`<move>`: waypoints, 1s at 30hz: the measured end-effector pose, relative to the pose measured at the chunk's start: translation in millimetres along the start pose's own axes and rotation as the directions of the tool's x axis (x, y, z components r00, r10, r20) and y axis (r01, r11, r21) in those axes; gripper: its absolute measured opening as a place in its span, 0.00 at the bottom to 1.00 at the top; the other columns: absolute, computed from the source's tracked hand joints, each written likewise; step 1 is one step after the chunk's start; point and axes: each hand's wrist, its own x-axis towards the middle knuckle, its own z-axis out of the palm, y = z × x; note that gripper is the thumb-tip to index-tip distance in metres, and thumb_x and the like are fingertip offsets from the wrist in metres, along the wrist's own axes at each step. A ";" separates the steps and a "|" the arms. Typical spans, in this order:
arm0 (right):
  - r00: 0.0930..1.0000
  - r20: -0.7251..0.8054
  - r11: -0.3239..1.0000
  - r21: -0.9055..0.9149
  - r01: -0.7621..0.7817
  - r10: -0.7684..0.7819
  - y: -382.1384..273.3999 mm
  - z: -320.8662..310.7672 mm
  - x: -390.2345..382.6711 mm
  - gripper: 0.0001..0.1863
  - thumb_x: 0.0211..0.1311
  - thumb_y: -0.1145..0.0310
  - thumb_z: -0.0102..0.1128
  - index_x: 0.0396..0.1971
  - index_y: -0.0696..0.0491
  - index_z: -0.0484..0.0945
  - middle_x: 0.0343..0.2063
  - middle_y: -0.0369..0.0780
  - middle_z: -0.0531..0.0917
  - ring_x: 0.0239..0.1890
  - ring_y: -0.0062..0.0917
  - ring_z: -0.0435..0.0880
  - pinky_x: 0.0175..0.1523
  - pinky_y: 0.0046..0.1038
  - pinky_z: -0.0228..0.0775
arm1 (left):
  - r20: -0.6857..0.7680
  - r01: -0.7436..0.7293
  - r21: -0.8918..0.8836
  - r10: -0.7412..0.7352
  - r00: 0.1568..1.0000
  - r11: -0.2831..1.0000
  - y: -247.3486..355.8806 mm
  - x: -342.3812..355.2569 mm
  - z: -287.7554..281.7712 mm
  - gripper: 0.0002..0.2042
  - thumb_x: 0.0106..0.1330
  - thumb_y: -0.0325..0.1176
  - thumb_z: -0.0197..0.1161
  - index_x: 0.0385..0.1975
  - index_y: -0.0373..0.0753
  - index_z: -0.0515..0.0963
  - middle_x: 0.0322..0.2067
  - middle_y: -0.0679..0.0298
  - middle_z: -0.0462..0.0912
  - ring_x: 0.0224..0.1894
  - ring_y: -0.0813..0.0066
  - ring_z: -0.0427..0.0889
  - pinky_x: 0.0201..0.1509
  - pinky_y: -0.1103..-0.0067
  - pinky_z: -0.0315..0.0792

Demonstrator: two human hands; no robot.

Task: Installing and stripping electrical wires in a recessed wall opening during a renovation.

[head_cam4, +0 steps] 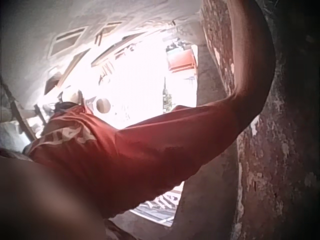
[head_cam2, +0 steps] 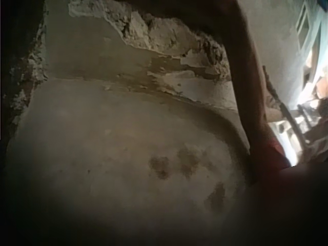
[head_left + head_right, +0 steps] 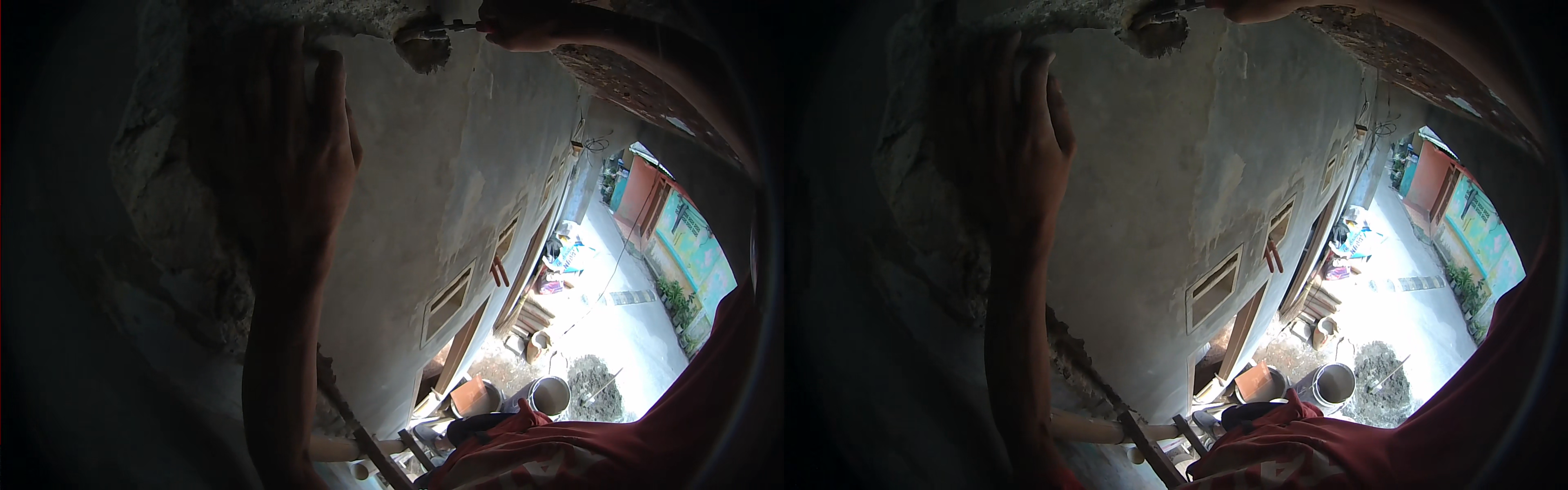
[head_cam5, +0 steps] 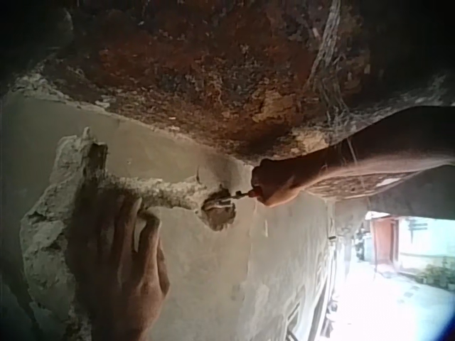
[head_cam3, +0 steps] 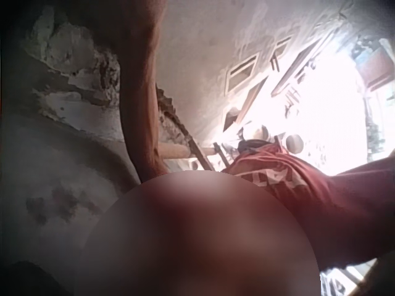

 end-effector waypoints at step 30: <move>0.978 -0.196 0.995 -0.084 0.057 -0.072 17.2 22.7 23.3 0.15 0.63 0.57 0.54 0.33 0.56 0.74 0.23 0.42 0.77 0.23 0.29 0.78 0.31 0.33 0.70 | 0.018 0.019 -0.028 -0.018 1.000 0.999 0.5 2.4 -4.8 0.11 0.58 0.33 0.62 0.42 0.45 0.76 0.50 0.65 0.74 0.57 0.62 0.70 0.64 0.59 0.62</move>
